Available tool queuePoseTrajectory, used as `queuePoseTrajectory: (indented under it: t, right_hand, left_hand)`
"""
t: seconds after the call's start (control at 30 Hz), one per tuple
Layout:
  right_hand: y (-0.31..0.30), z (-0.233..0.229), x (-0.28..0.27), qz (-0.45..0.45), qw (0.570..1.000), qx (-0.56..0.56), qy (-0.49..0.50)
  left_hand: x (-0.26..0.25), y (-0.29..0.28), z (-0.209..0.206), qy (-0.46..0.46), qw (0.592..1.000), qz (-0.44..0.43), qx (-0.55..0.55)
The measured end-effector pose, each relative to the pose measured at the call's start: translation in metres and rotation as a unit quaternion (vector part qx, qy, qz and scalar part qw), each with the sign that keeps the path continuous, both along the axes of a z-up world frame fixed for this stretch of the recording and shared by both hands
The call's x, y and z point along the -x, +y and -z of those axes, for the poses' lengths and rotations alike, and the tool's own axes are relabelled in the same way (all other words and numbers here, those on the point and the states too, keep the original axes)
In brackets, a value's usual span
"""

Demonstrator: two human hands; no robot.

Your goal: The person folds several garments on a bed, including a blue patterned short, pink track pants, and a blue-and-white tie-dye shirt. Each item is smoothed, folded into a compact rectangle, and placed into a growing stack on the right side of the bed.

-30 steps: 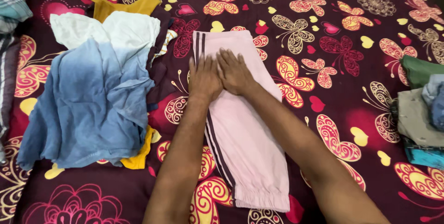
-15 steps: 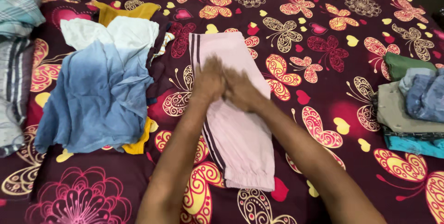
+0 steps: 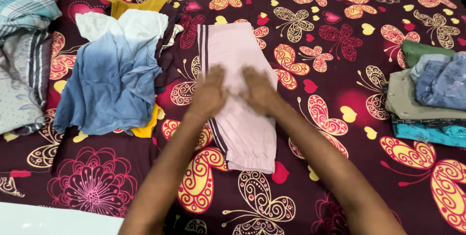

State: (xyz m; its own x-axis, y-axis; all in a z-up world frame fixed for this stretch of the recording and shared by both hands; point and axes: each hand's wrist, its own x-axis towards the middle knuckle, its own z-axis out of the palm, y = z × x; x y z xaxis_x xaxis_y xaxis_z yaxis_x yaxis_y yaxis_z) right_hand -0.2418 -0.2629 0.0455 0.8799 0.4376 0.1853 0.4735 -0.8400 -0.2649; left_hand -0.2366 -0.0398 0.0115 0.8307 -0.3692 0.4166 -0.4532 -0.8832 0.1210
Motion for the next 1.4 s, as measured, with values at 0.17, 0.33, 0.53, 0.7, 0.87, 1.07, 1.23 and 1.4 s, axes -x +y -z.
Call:
queuePoseTrajectory:
  t: [0.17, 0.33, 0.53, 0.7, 0.87, 1.07, 1.23, 1.4]
  right_hand:
    - [-0.002, -0.013, 0.015, 0.068, 0.988, 0.135, 0.006]
    - [-0.028, -0.033, 0.023, 0.197, 0.972, 0.126, -0.007]
    - [-0.004, 0.004, 0.049, -0.09, 0.992, 0.091, -0.005]
    - [-0.059, -0.019, 0.041, 0.07, 0.989, 0.122, 0.034]
    - [-0.077, -0.023, 0.063, 0.03, 0.993, 0.068, -0.087]
    - [-0.03, 0.0, 0.102, -0.12, 0.988, 0.096, 0.026]
    - [-0.082, -0.034, 0.101, -0.055, 0.994, 0.094, -0.006]
    - [-0.098, -0.055, 0.115, -0.216, 0.974, 0.061, -0.024]
  left_hand:
    - [0.008, 0.004, 0.001, 0.129, 0.99, -0.06, -0.02]
    - [0.023, 0.038, -0.018, 0.113, 0.989, -0.087, 0.048]
    - [0.051, -0.001, -0.017, 0.148, 0.982, 0.113, -0.034]
    - [0.048, 0.033, -0.028, 0.194, 0.98, 0.0, -0.053]
    - [0.06, 0.037, -0.038, 0.09, 0.992, 0.094, 0.004]
    - [0.111, -0.016, -0.033, 0.184, 0.965, 0.14, -0.122]
    - [0.123, 0.042, -0.056, 0.177, 0.975, 0.12, -0.056]
    - [0.129, 0.066, -0.067, 0.064, 0.96, 0.269, -0.036]
